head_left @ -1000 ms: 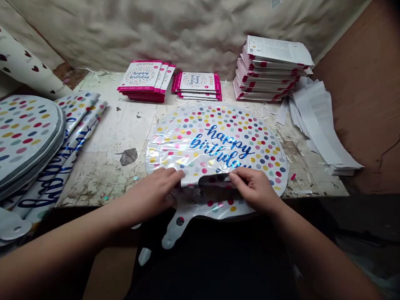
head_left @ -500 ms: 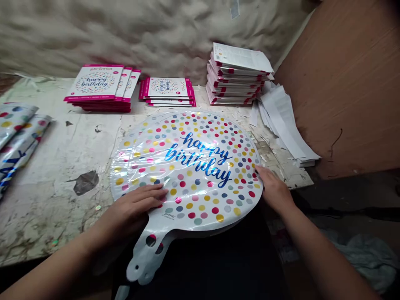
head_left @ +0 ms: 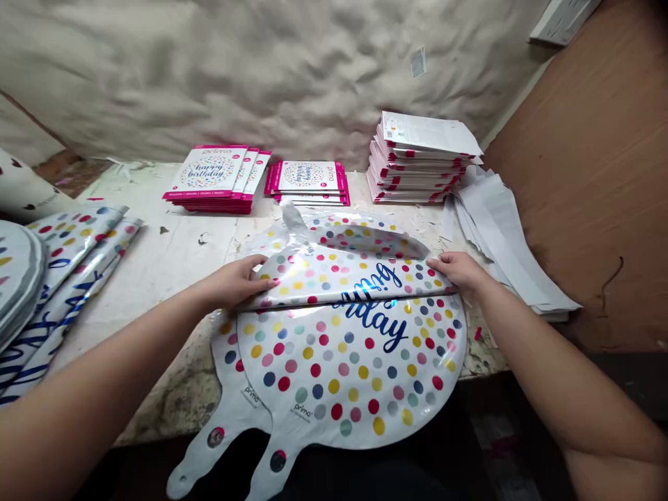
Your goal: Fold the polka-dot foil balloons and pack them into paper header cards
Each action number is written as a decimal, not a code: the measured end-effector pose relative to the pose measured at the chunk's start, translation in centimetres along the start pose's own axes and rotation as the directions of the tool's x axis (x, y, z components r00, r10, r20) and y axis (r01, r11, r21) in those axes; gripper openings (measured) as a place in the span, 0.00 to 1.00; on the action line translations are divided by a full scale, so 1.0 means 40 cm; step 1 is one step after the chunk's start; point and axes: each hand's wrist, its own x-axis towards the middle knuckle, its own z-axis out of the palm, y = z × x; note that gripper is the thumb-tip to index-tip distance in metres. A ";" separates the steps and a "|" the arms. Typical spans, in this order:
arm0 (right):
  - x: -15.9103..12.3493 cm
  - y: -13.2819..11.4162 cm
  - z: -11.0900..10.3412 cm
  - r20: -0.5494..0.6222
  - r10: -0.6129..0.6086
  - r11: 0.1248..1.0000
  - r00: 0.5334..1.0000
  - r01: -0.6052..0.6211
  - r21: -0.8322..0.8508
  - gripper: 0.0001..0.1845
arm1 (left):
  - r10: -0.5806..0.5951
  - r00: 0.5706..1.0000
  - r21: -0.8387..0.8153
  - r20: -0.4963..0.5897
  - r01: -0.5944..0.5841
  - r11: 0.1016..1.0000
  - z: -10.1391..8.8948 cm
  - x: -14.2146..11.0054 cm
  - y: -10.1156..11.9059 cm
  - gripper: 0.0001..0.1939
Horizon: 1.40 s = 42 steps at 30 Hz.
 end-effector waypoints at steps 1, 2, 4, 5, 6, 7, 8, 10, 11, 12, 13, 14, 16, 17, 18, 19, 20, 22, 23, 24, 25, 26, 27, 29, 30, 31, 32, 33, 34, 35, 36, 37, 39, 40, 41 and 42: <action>0.011 -0.002 0.009 -0.016 0.012 1.000 1.000 -0.012 -0.025 0.21 | -0.033 0.999 0.174 0.002 0.033 0.984 -0.005 0.007 0.005 0.24; 0.018 -0.001 0.014 -0.028 0.022 0.998 0.999 -0.024 -0.051 0.22 | 0.000 0.999 0.326 -0.035 0.011 0.945 -0.002 0.004 0.012 0.25; 0.030 0.002 0.014 -0.049 0.035 0.993 0.998 -0.040 -0.112 0.22 | 0.241 0.964 0.501 -0.108 -0.157 0.851 0.027 -0.026 0.031 0.25; 0.036 0.002 0.010 -0.066 0.038 0.988 0.997 -0.048 -0.149 0.22 | 0.350 0.936 0.536 -0.035 -0.278 0.797 0.053 -0.049 0.042 0.26; 0.040 -0.001 0.005 -0.089 0.042 0.980 0.995 -0.058 -0.189 0.22 | 0.393 0.916 0.545 0.081 -0.371 0.752 0.082 -0.073 0.052 0.27; 0.043 -0.008 0.001 -0.121 0.048 0.972 0.991 -0.075 -0.225 0.21 | 0.388 0.901 0.543 0.193 -0.428 0.723 0.111 -0.096 0.060 0.29; 0.042 -0.022 0.000 -0.172 0.039 0.958 0.984 -0.085 -0.272 0.21 | 0.354 0.892 0.540 0.282 -0.453 0.710 0.139 -0.115 0.065 0.31; 0.018 -0.064 0.022 -0.298 -0.075 0.906 0.952 -0.059 -0.420 0.23 | 0.282 0.893 0.559 0.351 -0.441 0.702 0.178 -0.139 0.066 0.35; -0.006 -0.092 0.048 -0.312 -0.190 0.860 0.931 0.005 -0.510 0.25 | 0.266 0.897 0.573 0.352 -0.432 0.697 0.190 -0.144 0.063 0.36; -0.038 -0.121 0.085 -0.285 -0.329 0.786 0.900 0.095 -0.610 0.27 | 0.268 0.899 0.584 0.346 -0.430 0.689 0.197 -0.145 0.058 0.35; -0.075 -0.148 0.129 -0.176 -0.455 0.709 0.873 0.236 -0.665 0.28 | 0.277 0.899 0.591 0.341 -0.434 0.680 0.200 -0.144 0.053 0.35; -0.113 -0.171 0.178 0.026 -0.545 0.625 0.838 0.427 -0.653 0.30 | 0.287 0.897 0.597 0.336 -0.438 0.671 0.200 -0.142 0.049 0.34; -0.180 -0.189 0.265 0.266 -0.598 0.522 0.756 0.619 -0.587 0.32 | 0.303 0.896 0.610 0.325 -0.443 0.657 0.198 -0.139 0.041 0.34; -0.204 -0.180 0.292 0.343 -0.592 0.499 0.729 0.666 -0.555 0.34 | 0.309 0.896 0.615 0.320 -0.444 0.651 0.196 -0.138 0.039 0.34; -0.220 -0.160 0.302 0.385 -0.564 0.503 0.730 0.674 -0.541 0.37 | 0.314 0.895 0.620 0.316 -0.445 0.646 0.193 -0.138 0.038 0.33; -0.227 -0.129 0.294 0.381 -0.529 0.526 0.759 0.645 -0.554 0.39 | 0.315 0.894 0.623 0.317 -0.447 0.642 0.191 -0.138 0.040 0.33; -0.228 -0.091 0.269 0.339 -0.486 0.561 0.806 0.585 -0.586 0.40 | 0.313 0.893 0.623 0.322 -0.449 0.640 0.190 -0.138 0.044 0.33; -0.219 -0.010 0.188 0.155 -0.383 0.637 0.911 0.381 -0.670 0.40 | 0.299 0.893 0.618 0.336 -0.448 0.646 0.192 -0.135 0.061 0.33; -0.213 0.026 0.145 0.044 -0.326 0.668 0.944 0.263 -0.696 0.39 | 0.295 0.895 0.616 0.335 -0.445 0.650 0.197 -0.132 0.075 0.34; -0.208 0.055 0.106 -0.056 -0.282 0.687 0.958 0.161 -0.708 0.38 | 0.298 0.896 0.612 0.329 -0.443 0.655 0.205 -0.128 0.091 0.34; -0.203 0.077 0.078 -0.135 -0.277 0.682 0.951 0.096 -0.725 0.37 | 0.305 0.897 0.606 0.320 -0.441 0.662 0.216 -0.123 0.108 0.35; -0.199 0.091 0.060 -0.173 -0.316 0.654 0.933 0.081 -0.752 0.34 | 0.312 0.898 0.598 0.311 -0.440 0.670 0.231 -0.119 0.126 0.35; -0.195 0.099 0.053 -0.172 -0.387 0.601 0.906 0.106 -0.792 0.30 | 0.315 0.899 0.589 0.305 -0.438 0.679 0.246 -0.115 0.142 0.36; -0.185 0.105 0.060 -0.091 -0.543 0.449 0.835 0.197 -0.872 0.25 | 0.304 0.902 0.578 0.308 -0.431 0.693 0.277 -0.110 0.166 0.40; -0.178 0.105 0.066 -0.044 -0.594 0.379 0.803 0.232 -0.896 0.23 | 0.292 0.905 0.577 0.310 -0.423 0.698 0.289 -0.110 0.173 0.41; -0.169 0.104 0.070 -0.014 -0.621 0.334 0.784 0.249 -0.909 0.22 | 0.281 0.908 0.580 0.310 -0.414 0.702 0.298 -0.112 0.177 0.42; -0.160 0.100 0.069 -0.007 -0.642 0.308 0.767 0.250 -0.918 0.19 | 0.272 0.911 0.580 0.310 -0.408 0.705 0.304 -0.115 0.180 0.42; -0.149 0.091 0.063 -0.017 -0.667 0.294 0.745 0.243 -0.924 0.17 | 0.265 0.913 0.577 0.309 -0.401 0.711 0.307 -0.118 0.181 0.42; -0.140 0.076 0.054 -0.036 -0.702 0.286 0.711 0.236 -0.929 0.16 | 0.257 0.915 0.570 0.310 -0.395 0.720 0.307 -0.122 0.182 0.42; -0.132 0.050 0.044 -0.063 -0.747 0.282 0.662 0.230 -0.931 0.15 | 0.250 0.916 0.561 0.313 -0.390 0.730 0.307 -0.125 0.183 0.42; -0.127 0.013 0.037 -0.098 -0.797 0.284 0.596 0.227 -0.932 0.15 | 0.245 0.917 0.551 0.314 -0.386 0.740 0.306 -0.126 0.184 0.43; -0.126 -0.036 0.038 -0.135 -0.848 0.288 0.512 0.233 -0.929 0.14 | 0.243 0.918 0.541 0.315 -0.384 0.748 0.306 -0.127 0.186 0.43; -0.135 -0.158 0.075 -0.165 -0.931 0.267 0.325 0.302 -0.915 0.14 | 0.247 0.921 0.522 0.302 -0.376 0.765 0.310 -0.127 0.191 0.43; -0.144 -0.224 0.115 -0.141 -0.961 0.223 0.237 0.371 -0.901 0.14 | 0.253 0.924 0.511 0.287 -0.371 0.776 0.312 -0.126 0.192 0.43; -0.155 -0.286 0.167 -0.073 -0.983 0.145 0.169 0.465 -0.874 0.14 | 0.270 0.925 0.488 0.269 -0.373 0.790 0.314 -0.128 0.192 0.43; -0.167 -0.340 0.228 0.022 -0.993 0.046 0.113 0.558 -0.828 0.14 | 0.296 0.922 0.455 0.250 -0.382 0.805 0.314 -0.131 0.190 0.42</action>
